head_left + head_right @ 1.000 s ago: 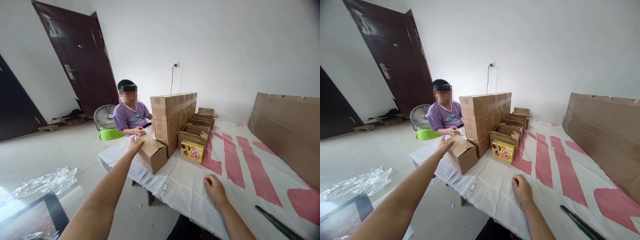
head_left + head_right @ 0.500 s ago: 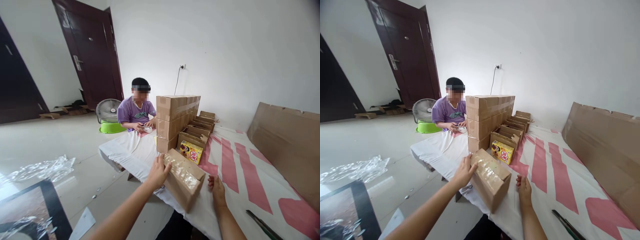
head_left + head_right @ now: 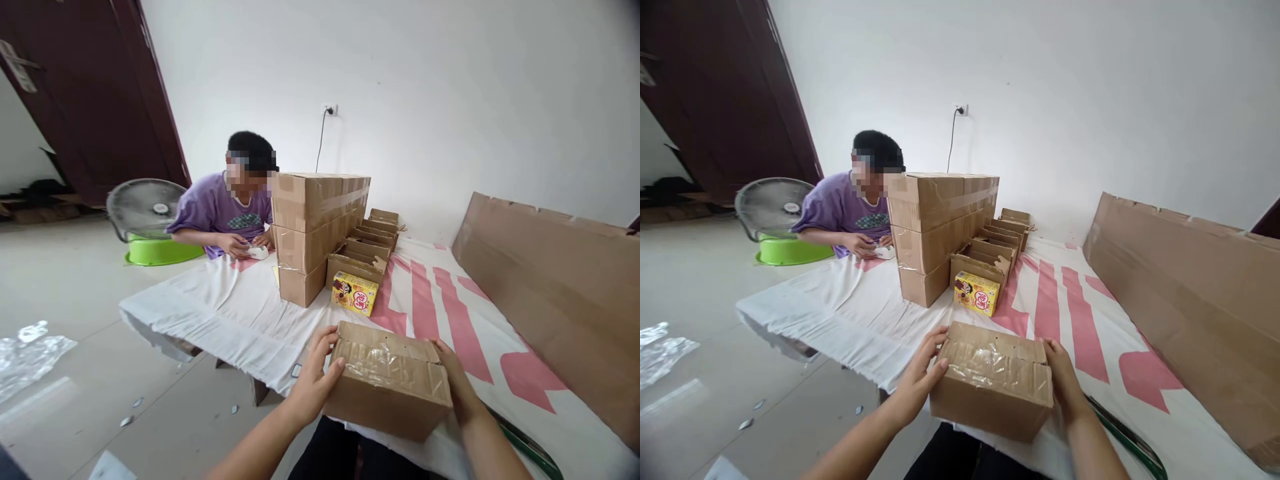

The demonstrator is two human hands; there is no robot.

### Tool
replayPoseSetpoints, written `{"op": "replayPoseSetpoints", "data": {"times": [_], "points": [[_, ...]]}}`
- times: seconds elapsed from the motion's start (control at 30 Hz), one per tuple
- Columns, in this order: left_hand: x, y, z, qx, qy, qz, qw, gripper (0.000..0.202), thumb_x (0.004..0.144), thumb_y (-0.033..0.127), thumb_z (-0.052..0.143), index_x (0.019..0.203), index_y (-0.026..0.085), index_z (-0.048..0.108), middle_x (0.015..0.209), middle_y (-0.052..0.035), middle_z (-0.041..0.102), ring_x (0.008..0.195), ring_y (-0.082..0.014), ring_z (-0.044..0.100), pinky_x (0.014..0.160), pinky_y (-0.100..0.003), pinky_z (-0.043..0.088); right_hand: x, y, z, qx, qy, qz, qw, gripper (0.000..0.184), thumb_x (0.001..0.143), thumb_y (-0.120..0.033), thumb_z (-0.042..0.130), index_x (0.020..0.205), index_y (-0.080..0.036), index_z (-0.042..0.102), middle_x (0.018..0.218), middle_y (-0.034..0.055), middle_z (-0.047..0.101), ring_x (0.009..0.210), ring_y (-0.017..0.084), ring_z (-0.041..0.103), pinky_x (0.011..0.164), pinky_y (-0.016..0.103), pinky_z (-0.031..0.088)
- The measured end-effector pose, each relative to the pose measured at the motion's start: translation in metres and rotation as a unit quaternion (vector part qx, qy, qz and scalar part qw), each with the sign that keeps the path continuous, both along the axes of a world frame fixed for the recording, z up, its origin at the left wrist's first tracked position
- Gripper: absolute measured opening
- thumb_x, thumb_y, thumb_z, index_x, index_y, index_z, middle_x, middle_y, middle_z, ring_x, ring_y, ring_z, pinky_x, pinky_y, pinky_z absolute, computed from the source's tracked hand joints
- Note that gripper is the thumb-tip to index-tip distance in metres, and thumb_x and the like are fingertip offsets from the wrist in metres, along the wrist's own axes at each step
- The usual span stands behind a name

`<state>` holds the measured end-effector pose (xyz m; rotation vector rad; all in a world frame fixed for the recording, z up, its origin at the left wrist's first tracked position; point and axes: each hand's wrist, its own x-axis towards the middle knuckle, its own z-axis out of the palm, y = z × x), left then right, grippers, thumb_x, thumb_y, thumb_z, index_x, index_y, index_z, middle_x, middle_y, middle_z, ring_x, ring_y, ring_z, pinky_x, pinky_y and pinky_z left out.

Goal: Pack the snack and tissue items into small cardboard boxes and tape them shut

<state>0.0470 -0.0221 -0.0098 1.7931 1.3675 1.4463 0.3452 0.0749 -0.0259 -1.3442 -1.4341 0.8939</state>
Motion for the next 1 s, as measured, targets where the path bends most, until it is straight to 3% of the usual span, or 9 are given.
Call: {"op": "replayPoseSetpoints", "data": {"times": [0.1,0.23,0.4,0.5,0.6,0.73,0.83,0.93,1.0], "points": [[0.011,0.012,-0.017,0.005,-0.046,-0.046,0.998,0.043,0.095,0.051,0.036,0.127,0.025,0.05,0.15,-0.0112,0.036,0.141,-0.0283,0.032,0.115,-0.048,0.031,0.06,0.001,0.005,-0.052,-0.136,0.062,0.987,0.031,0.065,-0.05,0.067,0.078,-0.023,0.073,0.087,0.0064,0.076,0.08,0.028,0.069,0.073,0.039,0.054],[0.024,0.02,-0.03,0.01,-0.101,-0.085,0.991,0.048,0.096,0.054,0.032,0.132,0.025,0.045,0.158,-0.0086,0.025,0.146,-0.0288,0.024,0.118,-0.05,0.025,0.149,-0.013,-0.019,-0.095,-0.344,-0.019,0.934,0.037,0.054,-0.05,0.07,0.082,-0.027,0.075,0.099,0.0113,0.075,0.099,0.038,0.067,0.088,0.049,0.05],[0.025,0.024,-0.034,0.031,-0.113,-0.085,0.989,0.047,0.096,0.054,0.032,0.13,0.024,0.046,0.157,-0.0103,0.025,0.145,-0.0296,0.024,0.117,-0.051,0.024,0.179,-0.032,-0.045,-0.046,-0.384,0.022,0.922,0.035,0.058,-0.047,0.063,0.088,-0.03,0.073,0.097,0.0087,0.074,0.096,0.033,0.068,0.088,0.045,0.051],[0.024,0.023,-0.031,0.035,-0.104,-0.09,0.99,0.047,0.096,0.054,0.032,0.13,0.023,0.045,0.156,-0.0121,0.027,0.146,-0.03,0.023,0.118,-0.051,0.023,0.159,-0.027,-0.016,0.043,-0.39,-0.034,0.919,0.038,0.064,-0.051,0.056,0.091,-0.026,0.067,0.094,0.0119,0.071,0.092,0.033,0.067,0.082,0.045,0.053],[0.024,0.022,-0.026,0.033,-0.098,-0.091,0.99,0.048,0.096,0.056,0.031,0.128,0.022,0.045,0.154,-0.0134,0.03,0.145,-0.0299,0.024,0.118,-0.05,0.023,0.116,-0.021,0.048,0.198,-0.414,-0.09,0.884,0.042,0.078,-0.05,0.049,0.109,-0.023,0.059,0.101,0.0121,0.067,0.098,0.03,0.063,0.083,0.043,0.051],[0.025,0.022,-0.025,0.046,-0.109,-0.088,0.989,0.049,0.096,0.057,0.031,0.127,0.022,0.045,0.153,-0.013,0.031,0.144,-0.0296,0.027,0.118,-0.049,0.024,0.026,-0.031,0.126,0.36,-0.464,0.077,0.806,0.039,0.092,-0.032,0.044,0.13,-0.029,0.051,0.116,0.0066,0.064,0.101,0.022,0.062,0.083,0.034,0.049],[0.025,0.023,-0.025,0.053,-0.11,-0.092,0.988,0.051,0.096,0.057,0.032,0.13,0.022,0.044,0.153,-0.0133,0.031,0.144,-0.0296,0.026,0.119,-0.05,0.022,-0.039,-0.04,0.148,0.424,-0.537,0.205,0.699,0.043,0.092,-0.014,0.04,0.129,-0.029,0.053,0.104,0.004,0.068,0.089,0.019,0.063,0.077,0.033,0.047],[0.025,0.024,-0.025,0.062,-0.112,-0.092,0.987,0.051,0.096,0.057,0.033,0.131,0.022,0.046,0.152,-0.0125,0.033,0.144,-0.0303,0.025,0.119,-0.051,0.02,-0.078,-0.043,0.152,0.439,-0.617,0.224,0.613,0.044,0.086,-0.003,0.043,0.123,-0.022,0.058,0.09,0.0053,0.068,0.079,0.02,0.061,0.069,0.033,0.044],[0.024,0.024,-0.025,0.068,-0.118,-0.096,0.986,0.05,0.096,0.056,0.034,0.131,0.022,0.048,0.15,-0.0119,0.036,0.143,-0.0306,0.025,0.118,-0.052,0.02,-0.087,-0.044,0.153,0.444,-0.646,0.231,0.577,0.043,0.083,-0.002,0.049,0.122,-0.019,0.058,0.088,0.0057,0.067,0.077,0.021,0.061,0.066,0.034,0.043]]}}
